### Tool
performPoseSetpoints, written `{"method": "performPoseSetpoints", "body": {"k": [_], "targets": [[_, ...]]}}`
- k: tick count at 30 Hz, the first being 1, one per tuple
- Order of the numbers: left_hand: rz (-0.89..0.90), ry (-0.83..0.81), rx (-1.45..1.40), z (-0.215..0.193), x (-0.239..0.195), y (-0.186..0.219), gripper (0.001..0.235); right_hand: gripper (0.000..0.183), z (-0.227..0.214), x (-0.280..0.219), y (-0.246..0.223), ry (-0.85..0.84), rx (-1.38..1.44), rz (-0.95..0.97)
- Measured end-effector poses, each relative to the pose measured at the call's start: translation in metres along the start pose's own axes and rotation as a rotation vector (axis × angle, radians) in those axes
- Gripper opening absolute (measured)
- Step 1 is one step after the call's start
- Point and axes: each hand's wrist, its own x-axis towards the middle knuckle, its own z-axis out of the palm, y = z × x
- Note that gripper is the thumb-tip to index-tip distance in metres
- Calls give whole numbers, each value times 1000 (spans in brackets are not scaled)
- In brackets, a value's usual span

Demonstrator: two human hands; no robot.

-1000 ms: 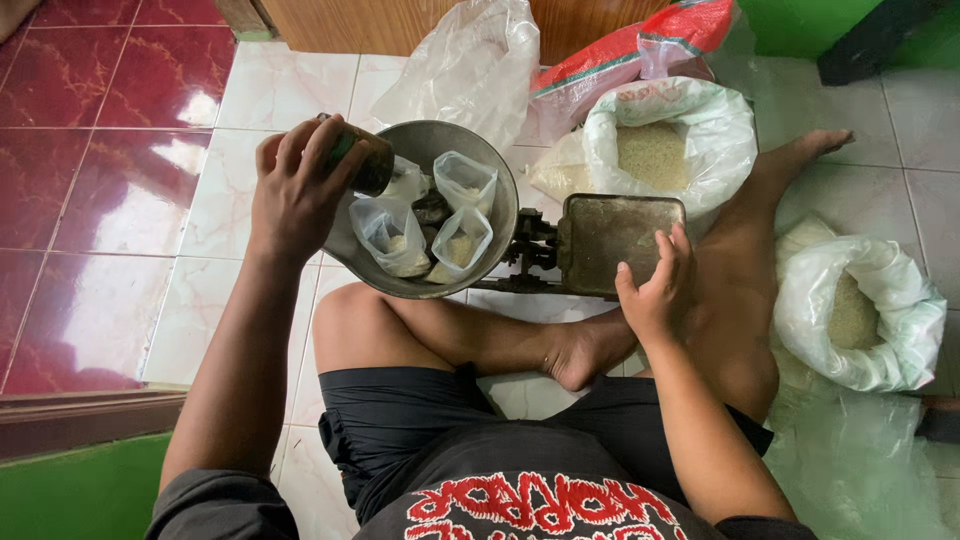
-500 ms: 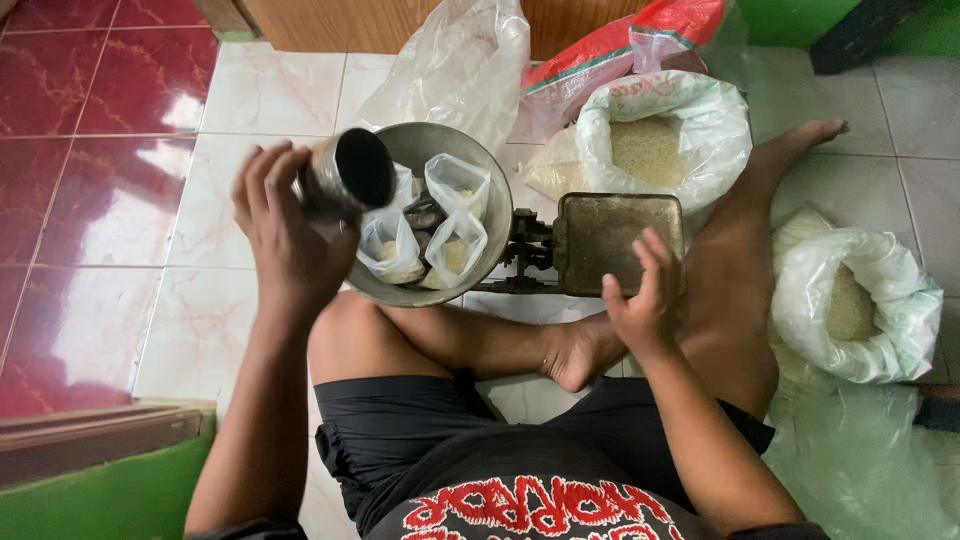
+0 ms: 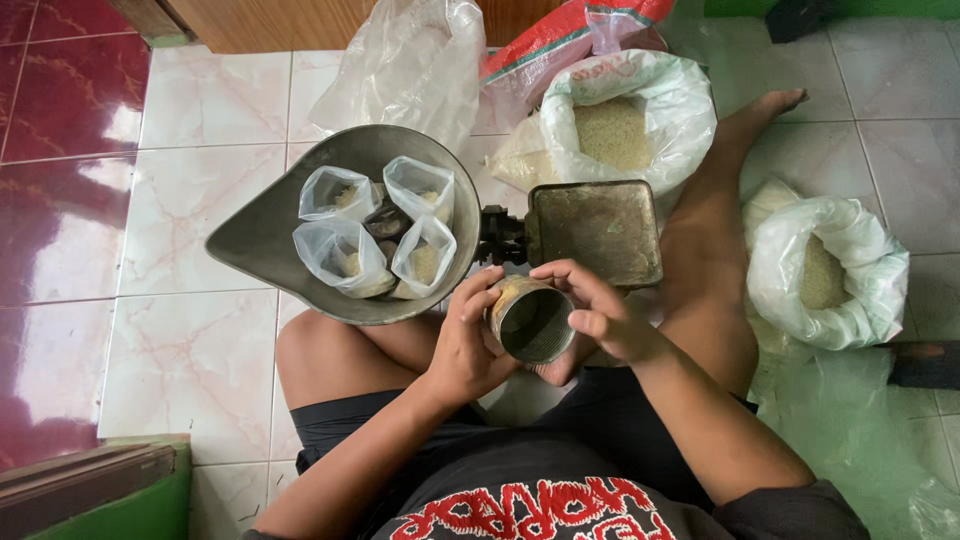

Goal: The person scoops rice from a large sack using a metal cup and pours it into small plastic bags placed on a balance scale. They repeatedly add rice to the bags to reach a target weight, occasionally adjusting the contents by hand.

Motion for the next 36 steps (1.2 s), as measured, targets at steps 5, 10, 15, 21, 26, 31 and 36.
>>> {"method": "performPoseSetpoints", "body": {"k": [5,10,15,21,26,31,36], "targets": [[-110,-304,144,-1,-24,-19,68,72,-87,55,-35,156,-425,-37],[-324,-780,385,12,-96,-78,64,51,-201,120,0,730,-1090,-11],[-351,-945,561,24,-105,-95,60,71,-228,160,27,547,-1356,638],[-291,-910,548,25,-101,-94,62,70,-249,174,64,520,-1379,788],[-285,-885,523,25,-102,-96,65,71,-255,171,69,508,-1433,713],[-252,-886,545,25,-95,-95,61,72,-242,165,51,296,-1334,750],[-369,-1105,537,22,-86,-89,68,61,-288,148,78,487,-1045,644]]}}
